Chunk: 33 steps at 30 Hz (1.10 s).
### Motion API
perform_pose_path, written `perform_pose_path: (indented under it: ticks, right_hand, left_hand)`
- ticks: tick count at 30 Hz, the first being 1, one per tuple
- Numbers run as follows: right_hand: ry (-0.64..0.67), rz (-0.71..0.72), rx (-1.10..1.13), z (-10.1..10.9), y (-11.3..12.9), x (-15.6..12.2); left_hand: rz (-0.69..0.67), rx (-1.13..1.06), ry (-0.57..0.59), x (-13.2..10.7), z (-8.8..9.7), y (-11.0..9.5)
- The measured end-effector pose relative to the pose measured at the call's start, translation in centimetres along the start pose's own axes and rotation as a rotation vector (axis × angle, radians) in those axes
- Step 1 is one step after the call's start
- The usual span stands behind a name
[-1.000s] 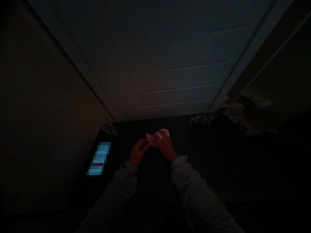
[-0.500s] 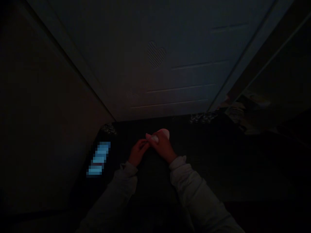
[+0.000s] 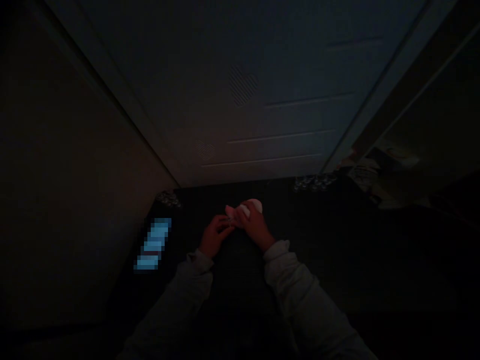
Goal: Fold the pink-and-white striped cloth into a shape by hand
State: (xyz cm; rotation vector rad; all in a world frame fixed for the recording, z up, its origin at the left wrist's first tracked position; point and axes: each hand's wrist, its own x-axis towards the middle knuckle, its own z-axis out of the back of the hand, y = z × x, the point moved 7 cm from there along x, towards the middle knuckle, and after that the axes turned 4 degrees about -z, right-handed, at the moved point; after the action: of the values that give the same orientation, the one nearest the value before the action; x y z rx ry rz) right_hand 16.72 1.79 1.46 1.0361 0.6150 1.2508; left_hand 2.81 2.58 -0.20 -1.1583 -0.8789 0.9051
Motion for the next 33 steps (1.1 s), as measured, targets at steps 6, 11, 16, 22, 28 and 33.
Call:
perform_pose_path:
  ticks: [6, 11, 16, 22, 28, 33]
  right_hand:
    - [0.077, 0.087, -0.012, -0.4, 1.2, -0.3]
    - [0.061, 0.096, -0.018, -0.3, 1.1, -0.3]
    - [-0.015, 0.036, -0.010, 0.0, 0.2, 0.0]
    - [0.002, 0.028, -0.024, 0.0, 0.4, 0.0]
    - [0.069, 0.126, -0.049, -0.3, 1.4, -0.4]
    - [0.078, 0.168, -0.042, -0.3, 2.0, -0.5]
  left_hand:
    - [-0.006, -0.005, -0.027, 0.2, 0.3, 0.0]
    - [-0.030, 0.075, -0.061, 0.3, 0.6, 0.0]
    - [-0.014, 0.077, -0.049, 0.2, 0.5, 0.1]
    - [-0.025, 0.075, -0.047, 0.1, 0.5, -0.1]
    - [-0.007, 0.079, -0.039, 0.1, 0.4, -0.4]
    - [-0.025, 0.099, -0.035, 0.1, 0.3, -0.6]
